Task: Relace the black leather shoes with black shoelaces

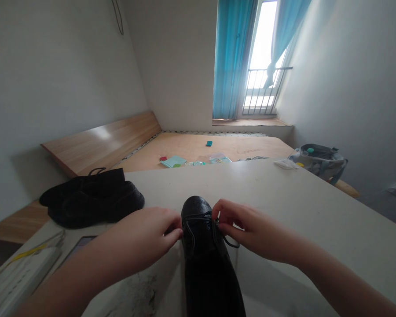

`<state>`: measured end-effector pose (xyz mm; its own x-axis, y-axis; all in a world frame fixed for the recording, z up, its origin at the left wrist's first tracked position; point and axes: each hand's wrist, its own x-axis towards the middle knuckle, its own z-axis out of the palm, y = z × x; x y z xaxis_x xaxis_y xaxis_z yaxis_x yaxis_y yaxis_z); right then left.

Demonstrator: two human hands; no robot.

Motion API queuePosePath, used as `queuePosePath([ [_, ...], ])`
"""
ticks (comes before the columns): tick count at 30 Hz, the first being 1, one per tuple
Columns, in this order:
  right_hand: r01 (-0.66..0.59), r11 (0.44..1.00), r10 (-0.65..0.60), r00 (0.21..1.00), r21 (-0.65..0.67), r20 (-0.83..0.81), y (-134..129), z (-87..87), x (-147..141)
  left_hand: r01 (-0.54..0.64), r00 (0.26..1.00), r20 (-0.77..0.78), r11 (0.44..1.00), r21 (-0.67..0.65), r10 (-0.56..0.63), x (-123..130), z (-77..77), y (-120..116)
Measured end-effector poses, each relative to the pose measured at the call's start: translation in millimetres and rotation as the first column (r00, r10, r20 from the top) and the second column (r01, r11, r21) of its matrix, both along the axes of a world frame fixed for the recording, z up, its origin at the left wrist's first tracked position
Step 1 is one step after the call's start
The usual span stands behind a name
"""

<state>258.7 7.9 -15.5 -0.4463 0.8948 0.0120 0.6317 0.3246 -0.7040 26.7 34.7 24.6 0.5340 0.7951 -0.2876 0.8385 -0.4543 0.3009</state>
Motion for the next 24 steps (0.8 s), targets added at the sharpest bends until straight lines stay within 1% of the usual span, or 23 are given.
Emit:
queuePosePath([
  [5,0.017,1.0,-0.017,0.999,-0.016,0.034,-5,5.1,-8,-0.05,0.997,0.054,0.999,0.021,0.049,3,-6.8,-3],
  [7,0.033,0.999,-0.035,0.997,0.018,0.071,-9,7.2,-13,-0.052,0.996,0.074,0.998,0.03,0.05,3,-10.3,-4],
  [11,0.096,0.989,-0.11,0.986,0.116,0.122,-15,9.2,-20,-0.011,0.996,0.087,0.999,0.041,0.007,5,-13.9,-5],
  [15,0.155,0.973,-0.179,0.975,0.171,0.135,-17,7.2,-23,0.046,0.995,0.085,0.999,0.03,-0.048,8,-11.2,-9],
  [17,0.168,0.969,-0.196,0.969,0.18,0.152,-17,5.3,-24,0.056,0.996,0.062,0.997,0.054,-0.059,10,-9.2,-12],
  [22,0.224,0.958,-0.257,0.948,0.178,0.19,-20,2.7,-29,-0.055,0.999,0.005,0.986,0.156,0.054,19,-9.1,-21],
  [24,0.229,0.956,-0.265,0.943,0.184,0.2,-21,3.1,-30,-0.057,0.998,-0.004,0.983,0.174,0.058,21,-11.0,-23],
])
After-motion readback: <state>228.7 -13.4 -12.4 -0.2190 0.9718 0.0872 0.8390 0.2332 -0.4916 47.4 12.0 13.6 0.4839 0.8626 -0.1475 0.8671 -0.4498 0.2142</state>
